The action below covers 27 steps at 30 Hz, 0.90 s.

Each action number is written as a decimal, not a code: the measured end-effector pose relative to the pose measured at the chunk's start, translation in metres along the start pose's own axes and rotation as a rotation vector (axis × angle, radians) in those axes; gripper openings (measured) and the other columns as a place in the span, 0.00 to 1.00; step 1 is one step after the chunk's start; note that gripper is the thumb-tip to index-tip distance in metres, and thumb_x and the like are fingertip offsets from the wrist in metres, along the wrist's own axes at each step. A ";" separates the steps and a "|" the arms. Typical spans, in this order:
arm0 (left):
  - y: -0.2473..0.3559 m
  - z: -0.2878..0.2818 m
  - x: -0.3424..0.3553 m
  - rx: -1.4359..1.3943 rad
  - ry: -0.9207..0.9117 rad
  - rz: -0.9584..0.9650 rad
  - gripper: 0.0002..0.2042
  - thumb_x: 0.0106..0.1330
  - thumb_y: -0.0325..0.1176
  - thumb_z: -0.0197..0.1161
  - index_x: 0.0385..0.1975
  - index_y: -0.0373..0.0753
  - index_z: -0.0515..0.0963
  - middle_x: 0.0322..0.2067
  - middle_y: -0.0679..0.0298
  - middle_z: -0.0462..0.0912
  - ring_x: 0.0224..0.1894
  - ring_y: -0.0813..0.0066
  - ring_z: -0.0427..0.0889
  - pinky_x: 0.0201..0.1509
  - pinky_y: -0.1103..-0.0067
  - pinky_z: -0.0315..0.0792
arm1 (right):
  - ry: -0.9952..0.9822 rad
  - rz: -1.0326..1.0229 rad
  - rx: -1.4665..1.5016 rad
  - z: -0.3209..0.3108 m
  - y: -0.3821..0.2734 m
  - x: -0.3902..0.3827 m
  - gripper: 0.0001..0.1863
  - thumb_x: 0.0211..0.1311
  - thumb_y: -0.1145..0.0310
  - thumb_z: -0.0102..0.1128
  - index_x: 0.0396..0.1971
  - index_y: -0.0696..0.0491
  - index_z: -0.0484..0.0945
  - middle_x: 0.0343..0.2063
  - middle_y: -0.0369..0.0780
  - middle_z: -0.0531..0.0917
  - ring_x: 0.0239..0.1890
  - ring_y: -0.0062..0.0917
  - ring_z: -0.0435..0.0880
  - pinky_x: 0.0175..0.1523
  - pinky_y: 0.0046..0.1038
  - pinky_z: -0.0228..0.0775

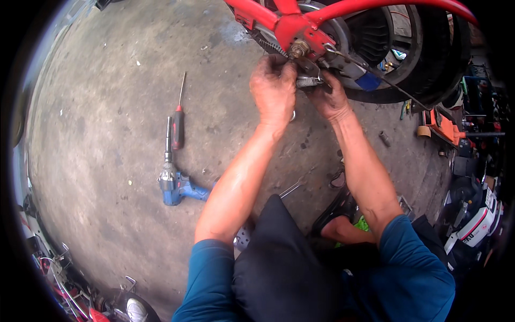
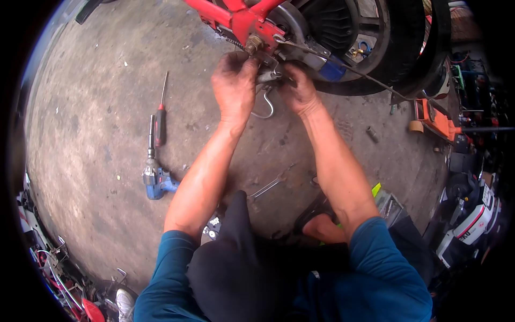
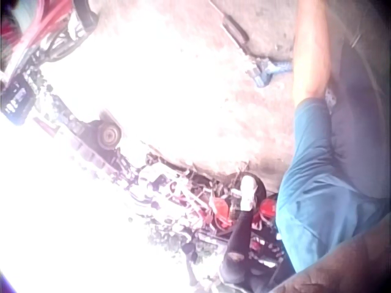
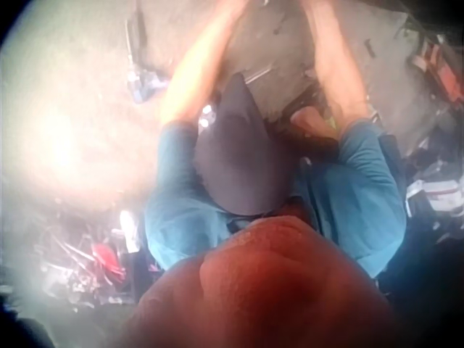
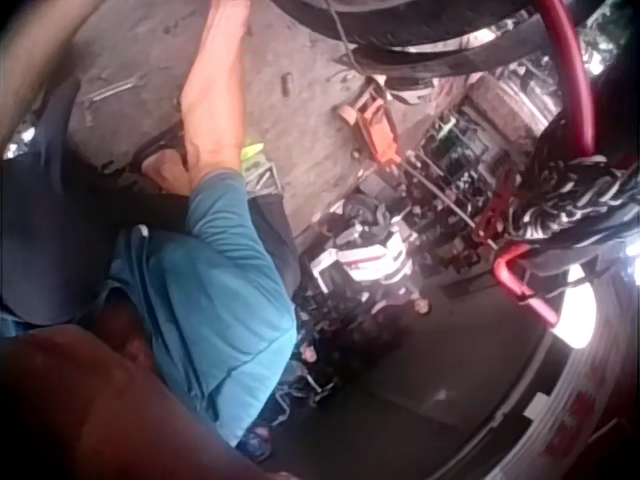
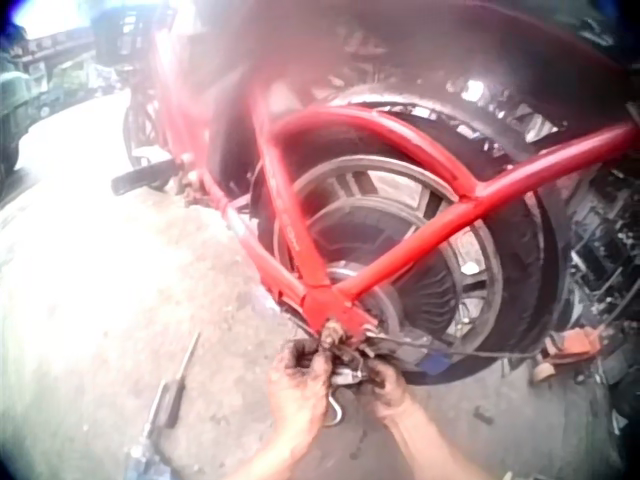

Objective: The person unfastens the rear wheel components of an electric bicycle using an impact wrench, threads a wire through a spring by hand, and installs the spring and kickstand assembly onto the bicycle frame using a screwdriver and hands.

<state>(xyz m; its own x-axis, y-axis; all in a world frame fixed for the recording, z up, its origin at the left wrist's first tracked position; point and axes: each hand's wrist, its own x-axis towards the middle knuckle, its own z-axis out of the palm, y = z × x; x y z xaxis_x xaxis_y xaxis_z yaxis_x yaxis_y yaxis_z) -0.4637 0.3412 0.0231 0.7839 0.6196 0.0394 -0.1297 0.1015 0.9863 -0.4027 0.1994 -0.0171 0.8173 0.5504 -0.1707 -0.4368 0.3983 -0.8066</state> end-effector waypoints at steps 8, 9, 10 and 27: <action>-0.010 -0.004 0.004 0.281 -0.037 0.132 0.10 0.55 0.33 0.61 0.29 0.30 0.78 0.23 0.58 0.81 0.27 0.75 0.78 0.35 0.77 0.71 | 0.001 -0.009 -0.006 0.007 0.001 0.000 0.36 0.53 0.52 0.60 0.60 0.53 0.63 0.57 0.39 0.71 0.60 0.28 0.67 0.65 0.34 0.53; -0.014 -0.003 0.005 0.281 -0.034 0.132 0.10 0.55 0.33 0.61 0.29 0.30 0.78 0.23 0.58 0.81 0.27 0.75 0.78 0.35 0.77 0.71 | 0.010 -0.020 -0.017 0.009 0.002 0.000 0.36 0.53 0.52 0.60 0.60 0.53 0.64 0.57 0.38 0.71 0.60 0.28 0.67 0.65 0.34 0.53; -0.015 -0.002 0.006 0.221 -0.032 0.148 0.10 0.56 0.32 0.61 0.31 0.30 0.78 0.23 0.59 0.81 0.27 0.75 0.78 0.35 0.78 0.71 | 0.021 -0.033 -0.027 0.010 0.001 0.000 0.36 0.53 0.51 0.60 0.60 0.53 0.64 0.57 0.38 0.72 0.60 0.28 0.68 0.65 0.34 0.53; -0.014 -0.009 0.006 0.186 -0.039 0.208 0.12 0.58 0.34 0.59 0.32 0.30 0.78 0.28 0.53 0.81 0.32 0.65 0.80 0.39 0.74 0.71 | 0.011 -0.024 -0.006 0.008 0.002 0.000 0.32 0.55 0.53 0.57 0.58 0.53 0.66 0.56 0.38 0.73 0.58 0.28 0.69 0.64 0.34 0.55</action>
<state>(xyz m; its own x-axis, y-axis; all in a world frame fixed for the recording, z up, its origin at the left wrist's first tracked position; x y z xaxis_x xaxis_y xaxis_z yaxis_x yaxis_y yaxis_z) -0.4621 0.3506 0.0084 0.7755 0.5812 0.2465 -0.1793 -0.1716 0.9687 -0.4069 0.2065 -0.0144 0.8316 0.5328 -0.1570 -0.4143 0.4067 -0.8142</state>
